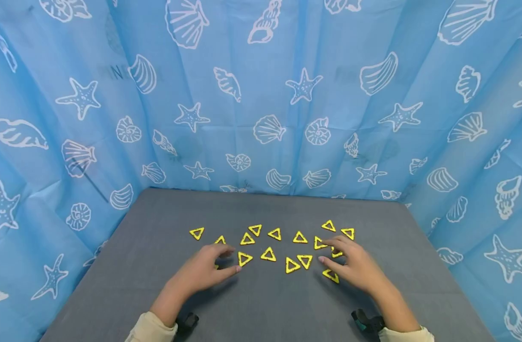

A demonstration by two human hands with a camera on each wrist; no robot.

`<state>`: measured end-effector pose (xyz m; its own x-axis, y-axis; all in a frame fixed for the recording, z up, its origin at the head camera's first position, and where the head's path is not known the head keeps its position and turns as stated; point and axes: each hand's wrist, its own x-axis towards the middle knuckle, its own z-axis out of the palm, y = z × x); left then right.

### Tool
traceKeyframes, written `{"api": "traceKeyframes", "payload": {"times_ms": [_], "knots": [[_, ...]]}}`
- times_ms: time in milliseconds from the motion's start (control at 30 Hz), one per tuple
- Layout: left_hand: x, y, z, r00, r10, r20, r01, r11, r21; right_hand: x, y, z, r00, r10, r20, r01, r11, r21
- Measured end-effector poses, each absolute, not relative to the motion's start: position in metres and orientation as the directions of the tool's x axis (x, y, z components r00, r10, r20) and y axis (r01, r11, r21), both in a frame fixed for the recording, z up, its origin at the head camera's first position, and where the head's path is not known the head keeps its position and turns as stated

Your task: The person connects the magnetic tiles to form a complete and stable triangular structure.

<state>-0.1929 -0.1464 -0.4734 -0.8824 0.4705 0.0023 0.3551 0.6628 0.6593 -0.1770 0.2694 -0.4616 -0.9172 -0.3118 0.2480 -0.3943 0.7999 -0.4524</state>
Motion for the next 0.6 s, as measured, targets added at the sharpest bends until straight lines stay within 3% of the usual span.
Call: {"api": "traceKeyframes", "payload": {"times_ms": [333, 600], "knots": [[-0.199, -0.122, -0.485, -0.894, 0.440, 0.080, 0.303, 0.463, 0.833, -0.191, 0.248, -0.488, -0.903, -0.317, 0.289, -0.426, 0.586, -0.689], [-0.209, -0.092, -0.490, -0.893, 0.437, 0.106, 0.286, 0.370, 0.884, -0.203, 0.233, -0.502, -0.909, -0.323, 0.265, -0.399, 0.483, -0.779]]}}
